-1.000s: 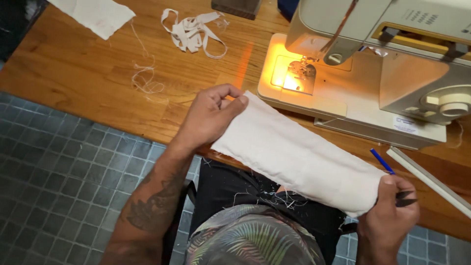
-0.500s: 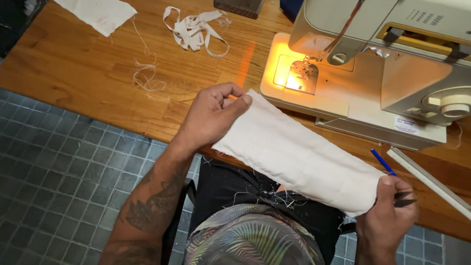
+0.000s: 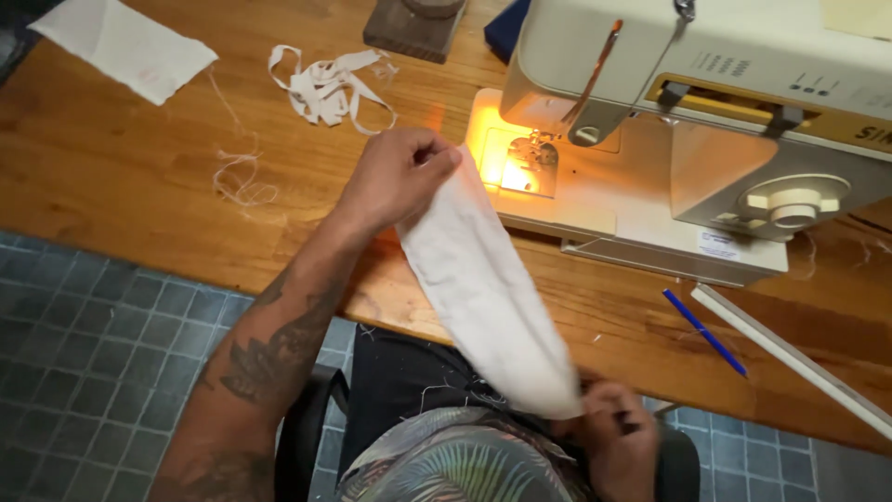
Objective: Trimming threads from a fabric piece and then unrolling and marking a large sheet of material
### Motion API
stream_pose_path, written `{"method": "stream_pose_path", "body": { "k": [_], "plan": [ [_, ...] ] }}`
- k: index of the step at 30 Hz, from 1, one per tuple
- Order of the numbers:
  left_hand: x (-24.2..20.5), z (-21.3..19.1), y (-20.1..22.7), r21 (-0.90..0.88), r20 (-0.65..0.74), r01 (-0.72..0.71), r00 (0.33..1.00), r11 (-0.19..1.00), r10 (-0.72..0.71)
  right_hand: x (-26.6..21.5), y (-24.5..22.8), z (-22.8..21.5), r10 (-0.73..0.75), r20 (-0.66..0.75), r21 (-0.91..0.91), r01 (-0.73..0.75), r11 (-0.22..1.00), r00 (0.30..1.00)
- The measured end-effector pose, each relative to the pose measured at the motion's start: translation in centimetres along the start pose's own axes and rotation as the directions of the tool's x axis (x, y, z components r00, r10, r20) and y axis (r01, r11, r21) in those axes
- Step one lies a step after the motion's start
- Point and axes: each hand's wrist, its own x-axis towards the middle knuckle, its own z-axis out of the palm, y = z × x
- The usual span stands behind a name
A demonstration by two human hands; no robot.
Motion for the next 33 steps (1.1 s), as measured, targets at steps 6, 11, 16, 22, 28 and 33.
{"method": "stream_pose_path", "body": {
  "k": [6,11,16,22,28,33],
  "plan": [
    [3.0,4.3,1.9,0.108,0.01,-0.027,1.0,0.994,0.026,-0.9,0.6,2.5,0.135,0.481,-0.138,-0.077,0.987,0.866],
    [3.6,7.3,-0.1,0.249,-0.025,-0.113,0.992,0.962,0.123,-0.4,-4.8,4.8,0.448,0.343,-0.488,-0.251,0.836,0.826],
    [5.0,8.6,-0.1,0.343,-0.048,-0.065,0.995,0.937,0.087,0.4,-6.6,6.1,0.413,0.401,-0.569,-0.131,0.812,0.818],
    [5.3,9.0,-1.3,0.295,-0.086,-0.18,0.973,0.938,0.214,1.5,-7.4,6.4,0.267,0.484,-0.525,0.033,0.85,0.834],
    [4.1,8.3,-1.9,0.401,-0.036,-0.21,0.969,0.892,0.245,3.8,-10.8,7.0,-0.007,0.423,-0.556,0.266,0.788,0.906],
    [3.5,7.1,-1.9,0.43,-0.03,-0.22,0.966,0.875,0.257,6.6,-13.3,8.5,-0.212,0.496,-0.556,0.495,0.668,0.842]
  ]
}}
